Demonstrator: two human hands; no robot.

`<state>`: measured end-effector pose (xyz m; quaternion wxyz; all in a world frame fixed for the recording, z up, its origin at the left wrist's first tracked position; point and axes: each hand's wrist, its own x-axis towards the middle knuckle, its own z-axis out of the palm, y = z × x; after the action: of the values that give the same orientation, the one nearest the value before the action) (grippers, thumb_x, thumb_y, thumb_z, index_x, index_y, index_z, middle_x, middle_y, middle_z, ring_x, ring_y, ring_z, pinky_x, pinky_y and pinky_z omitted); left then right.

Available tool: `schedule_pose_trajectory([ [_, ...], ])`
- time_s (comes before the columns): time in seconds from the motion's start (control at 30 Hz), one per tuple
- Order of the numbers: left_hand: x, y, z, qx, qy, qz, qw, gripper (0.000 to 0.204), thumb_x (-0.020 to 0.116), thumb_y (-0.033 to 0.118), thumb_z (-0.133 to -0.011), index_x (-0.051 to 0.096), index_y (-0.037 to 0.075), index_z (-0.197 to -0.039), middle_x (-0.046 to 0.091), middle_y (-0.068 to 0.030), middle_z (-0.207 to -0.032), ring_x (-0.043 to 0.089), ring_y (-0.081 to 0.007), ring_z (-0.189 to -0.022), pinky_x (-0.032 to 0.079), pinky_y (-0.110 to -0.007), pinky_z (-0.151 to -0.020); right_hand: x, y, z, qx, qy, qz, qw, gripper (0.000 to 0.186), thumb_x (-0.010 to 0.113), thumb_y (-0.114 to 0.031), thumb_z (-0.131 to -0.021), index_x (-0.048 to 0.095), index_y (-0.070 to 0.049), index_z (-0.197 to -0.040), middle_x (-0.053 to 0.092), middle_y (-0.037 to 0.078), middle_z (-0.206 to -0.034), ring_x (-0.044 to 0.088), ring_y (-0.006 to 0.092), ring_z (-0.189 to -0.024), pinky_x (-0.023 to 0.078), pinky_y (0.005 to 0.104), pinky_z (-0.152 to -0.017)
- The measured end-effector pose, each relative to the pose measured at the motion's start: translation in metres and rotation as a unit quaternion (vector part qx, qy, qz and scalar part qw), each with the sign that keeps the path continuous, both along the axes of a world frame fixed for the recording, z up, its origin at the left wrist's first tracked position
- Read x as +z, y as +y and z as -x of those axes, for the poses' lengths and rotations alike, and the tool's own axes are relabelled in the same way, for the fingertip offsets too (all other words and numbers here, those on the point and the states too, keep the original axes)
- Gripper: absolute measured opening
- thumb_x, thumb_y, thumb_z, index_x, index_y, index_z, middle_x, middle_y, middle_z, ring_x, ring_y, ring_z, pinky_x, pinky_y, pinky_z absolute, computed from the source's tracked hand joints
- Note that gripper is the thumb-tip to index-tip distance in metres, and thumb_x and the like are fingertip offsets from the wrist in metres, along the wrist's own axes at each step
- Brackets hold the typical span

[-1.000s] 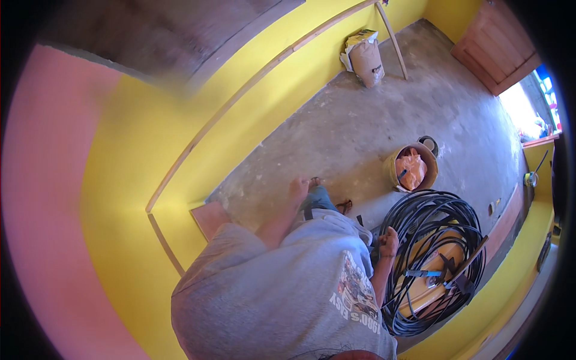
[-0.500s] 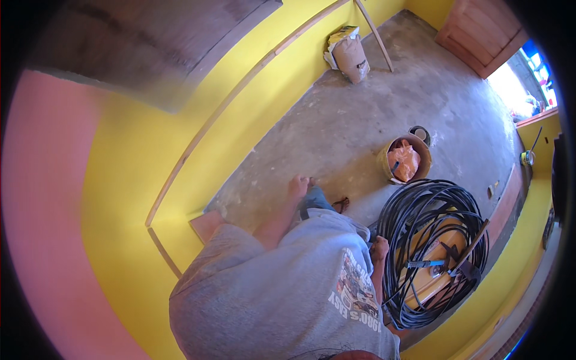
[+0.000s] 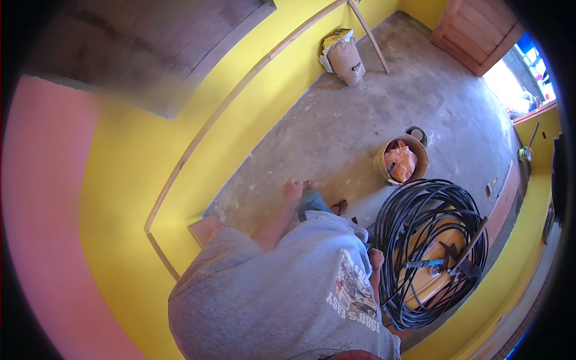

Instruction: The person lifts and moves a large wooden board with an assistant, then places and positions wooden planks along the wall and floor frame by hand.

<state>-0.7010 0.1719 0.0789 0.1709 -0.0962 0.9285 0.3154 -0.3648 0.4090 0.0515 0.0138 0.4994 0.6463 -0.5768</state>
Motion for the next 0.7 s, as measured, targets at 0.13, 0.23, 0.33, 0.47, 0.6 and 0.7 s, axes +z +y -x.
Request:
schedule_pose_trajectory([
  [0.13,0.001,0.007,-0.002,-0.095,0.02,0.029,0.995,0.028,0.044,0.03,-0.073,0.056,0.005,-0.074,0.058,-0.014,-0.075,0.056,-0.0276,-0.072,0.043,-0.037,-0.066,-0.016,0.007,0.002,-0.038,0.008,-0.006,0.999,0.019,0.049,-0.015,-0.068,0.051,0.003,-0.074,0.051,0.009,-0.06,0.047,0.014,-0.044,0.038,0.0266,-0.036],
  [0.23,0.014,0.02,0.004,-0.144,0.005,0.024,0.989,0.027,0.04,0.026,-0.075,0.056,0.005,-0.072,0.058,-0.0134,-0.071,0.056,-0.0262,-0.071,0.043,-0.038,-0.064,-0.042,0.01,-0.008,-0.082,0.028,0.036,0.996,0.021,0.049,-0.016,-0.069,0.051,0.003,-0.077,0.05,0.009,-0.059,0.045,0.0139,-0.041,0.036,0.0265,-0.034],
  [0.33,0.032,0.01,0.007,-0.085,-0.064,-0.025,0.994,0.031,0.037,0.029,-0.076,0.056,0.005,-0.071,0.058,-0.0141,-0.073,0.056,-0.026,-0.072,0.042,-0.039,-0.065,0.012,0.007,0.027,-0.084,-0.036,0.1,0.991,0.022,0.049,-0.015,-0.069,0.05,0.004,-0.081,0.051,0.01,-0.061,0.047,0.0147,-0.043,0.038,0.0265,-0.037],
  [0.47,0.006,0.005,0.005,-0.052,0.003,-0.009,0.999,0.034,0.038,0.035,-0.077,0.057,0.007,-0.071,0.059,-0.0114,-0.074,0.056,-0.0276,-0.071,0.041,-0.037,-0.068,-0.004,0.009,0.018,-0.047,-0.028,0.052,0.997,0.021,0.049,-0.014,-0.068,0.05,0.003,-0.08,0.051,0.01,-0.06,0.047,0.0148,-0.043,0.038,0.0265,-0.036],
  [0.6,-0.008,0.002,-0.001,0.023,0.046,0.028,0.998,0.027,0.046,0.031,-0.073,0.057,0.006,-0.076,0.058,-0.0121,-0.074,0.056,-0.0269,-0.071,0.042,-0.036,-0.066,-0.017,0.01,0.01,-0.152,-0.008,0.105,0.983,0.02,0.051,-0.013,-0.067,0.049,0.003,-0.08,0.051,0.01,-0.061,0.048,0.0146,-0.043,0.039,0.0257,-0.036],
  [0.7,-0.017,-0.009,-0.003,0.008,0.04,0.001,0.999,0.022,0.05,0.025,-0.07,0.056,0.005,-0.078,0.058,-0.0127,-0.074,0.057,-0.0254,-0.071,0.043,-0.034,-0.065,-0.019,0.008,0.01,-0.171,-0.004,0.104,0.98,0.02,0.052,-0.012,-0.067,0.049,0.002,-0.08,0.051,0.01,-0.062,0.048,0.0149,-0.043,0.04,0.0256,-0.037],
])
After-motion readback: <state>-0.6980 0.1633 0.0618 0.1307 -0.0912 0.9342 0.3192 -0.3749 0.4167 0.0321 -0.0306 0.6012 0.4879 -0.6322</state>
